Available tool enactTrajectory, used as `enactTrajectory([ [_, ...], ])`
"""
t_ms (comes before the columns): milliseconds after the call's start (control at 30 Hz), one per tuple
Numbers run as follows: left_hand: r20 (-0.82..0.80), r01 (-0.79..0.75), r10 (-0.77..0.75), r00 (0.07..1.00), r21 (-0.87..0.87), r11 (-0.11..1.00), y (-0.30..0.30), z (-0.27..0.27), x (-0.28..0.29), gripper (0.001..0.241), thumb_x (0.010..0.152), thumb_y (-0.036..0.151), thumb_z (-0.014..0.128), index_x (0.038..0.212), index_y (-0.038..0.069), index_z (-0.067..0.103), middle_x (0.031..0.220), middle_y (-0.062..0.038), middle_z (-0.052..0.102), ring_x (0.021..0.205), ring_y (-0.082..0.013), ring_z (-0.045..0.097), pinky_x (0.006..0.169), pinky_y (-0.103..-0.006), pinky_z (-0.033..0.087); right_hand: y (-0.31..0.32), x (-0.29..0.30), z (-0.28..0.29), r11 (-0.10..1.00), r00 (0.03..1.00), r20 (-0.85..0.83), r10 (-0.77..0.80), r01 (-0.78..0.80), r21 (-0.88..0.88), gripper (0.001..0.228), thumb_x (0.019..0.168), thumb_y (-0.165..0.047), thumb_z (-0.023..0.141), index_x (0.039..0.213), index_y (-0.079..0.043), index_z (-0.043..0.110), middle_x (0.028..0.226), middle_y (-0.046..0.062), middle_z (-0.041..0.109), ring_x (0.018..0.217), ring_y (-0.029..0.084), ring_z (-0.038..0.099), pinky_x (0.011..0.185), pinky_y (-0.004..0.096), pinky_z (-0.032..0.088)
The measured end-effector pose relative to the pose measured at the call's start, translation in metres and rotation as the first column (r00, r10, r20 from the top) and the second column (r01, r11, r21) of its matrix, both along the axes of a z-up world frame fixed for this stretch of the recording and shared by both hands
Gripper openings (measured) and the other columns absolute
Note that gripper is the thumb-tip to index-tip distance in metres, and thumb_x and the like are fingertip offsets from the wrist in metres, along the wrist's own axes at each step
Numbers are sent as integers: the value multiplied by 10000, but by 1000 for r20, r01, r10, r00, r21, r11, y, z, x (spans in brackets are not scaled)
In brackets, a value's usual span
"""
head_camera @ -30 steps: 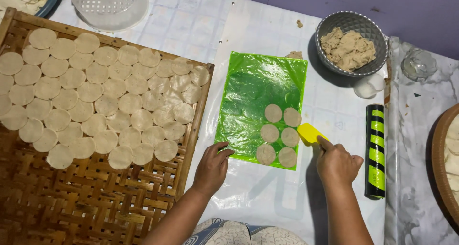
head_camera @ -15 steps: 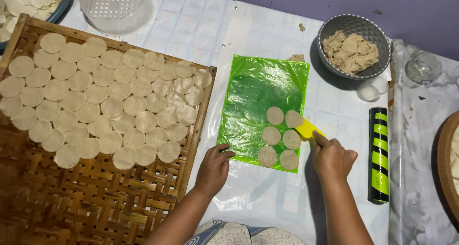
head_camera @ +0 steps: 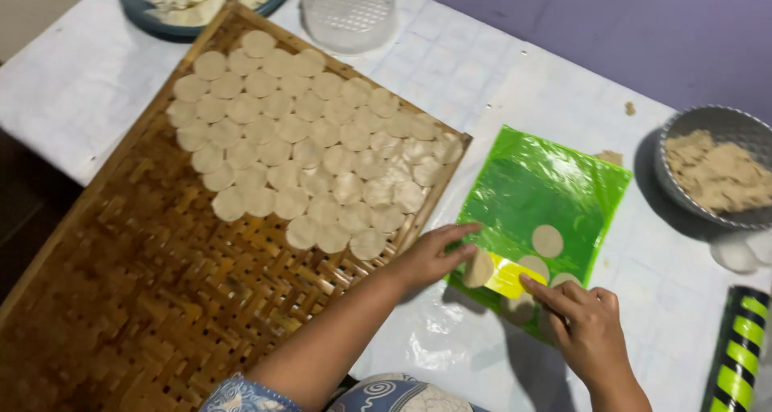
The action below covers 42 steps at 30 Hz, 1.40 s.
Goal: Flattening dough and arranging small dough circles on a woven mat for drying.
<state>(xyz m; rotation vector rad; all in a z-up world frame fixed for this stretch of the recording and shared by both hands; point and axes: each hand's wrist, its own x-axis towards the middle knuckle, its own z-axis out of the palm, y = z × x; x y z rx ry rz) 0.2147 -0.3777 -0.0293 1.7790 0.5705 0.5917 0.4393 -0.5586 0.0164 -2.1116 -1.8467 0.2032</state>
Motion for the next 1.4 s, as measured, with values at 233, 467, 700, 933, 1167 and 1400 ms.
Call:
enactTrajectory([
  [233, -14, 142, -178, 984, -541, 829, 30, -14, -32, 310, 936, 134, 713, 1179, -59, 719, 797, -57, 684, 624, -93, 570, 595, -232, 479, 26, -16, -6, 990, 988, 133, 84, -67, -125, 556, 826, -224, 687, 1306, -503, 675, 763, -138, 693, 676, 77, 626, 900, 302, 390],
  [467, -484, -346, 205, 851, -223, 911, 61, 52, -71, 168, 912, 192, 712, 1060, 137, 769, 1004, -80, 760, 749, -169, 725, 664, -247, 607, 63, -46, -6, 989, 946, 325, 6, 42, -140, 382, 858, -342, 703, 1191, -527, 719, 723, -99, 681, 589, 121, 599, 789, 309, 461],
  [700, -554, -778, 701, 449, 144, 612, 179, 109, -187, 177, 1024, 324, 580, 1150, 349, 702, 1076, 66, 754, 538, -52, 536, 402, -244, 311, 72, -6, -64, 999, 955, 296, -4, 20, -49, 525, 824, -263, 742, 1239, -579, 676, 700, -132, 681, 530, 50, 605, 594, 202, 458],
  [933, 12, -861, 951, 309, 427, 275, 341, 38, -271, 148, 914, 184, 727, 1000, 91, 805, 796, -12, 778, 596, -138, 640, 590, -303, 524, 73, 43, -151, 999, 962, 273, 9, -17, 27, 386, 890, -293, 686, 1220, -493, 692, 554, -86, 664, 432, -6, 574, 453, 144, 416],
  [1167, -169, -822, 925, 341, 425, 381, 409, 34, -263, 146, 902, 239, 725, 1000, 207, 828, 871, 35, 781, 726, -141, 676, 692, -315, 549, 71, 79, -243, 997, 997, 19, -71, 71, 26, 406, 859, -201, 728, 1218, -391, 744, 562, -4, 564, 522, 117, 617, 684, 244, 606],
  [1400, -48, -763, 996, 72, 640, 86, 436, 4, -274, 117, 883, 255, 767, 948, 275, 862, 999, -59, 698, 876, -298, 651, 819, -466, 547, 78, 94, -245, 999, 984, 178, 26, -32, 30, 442, 842, -299, 717, 1258, -447, 690, 652, -23, 630, 672, 141, 682, 727, 285, 634],
])
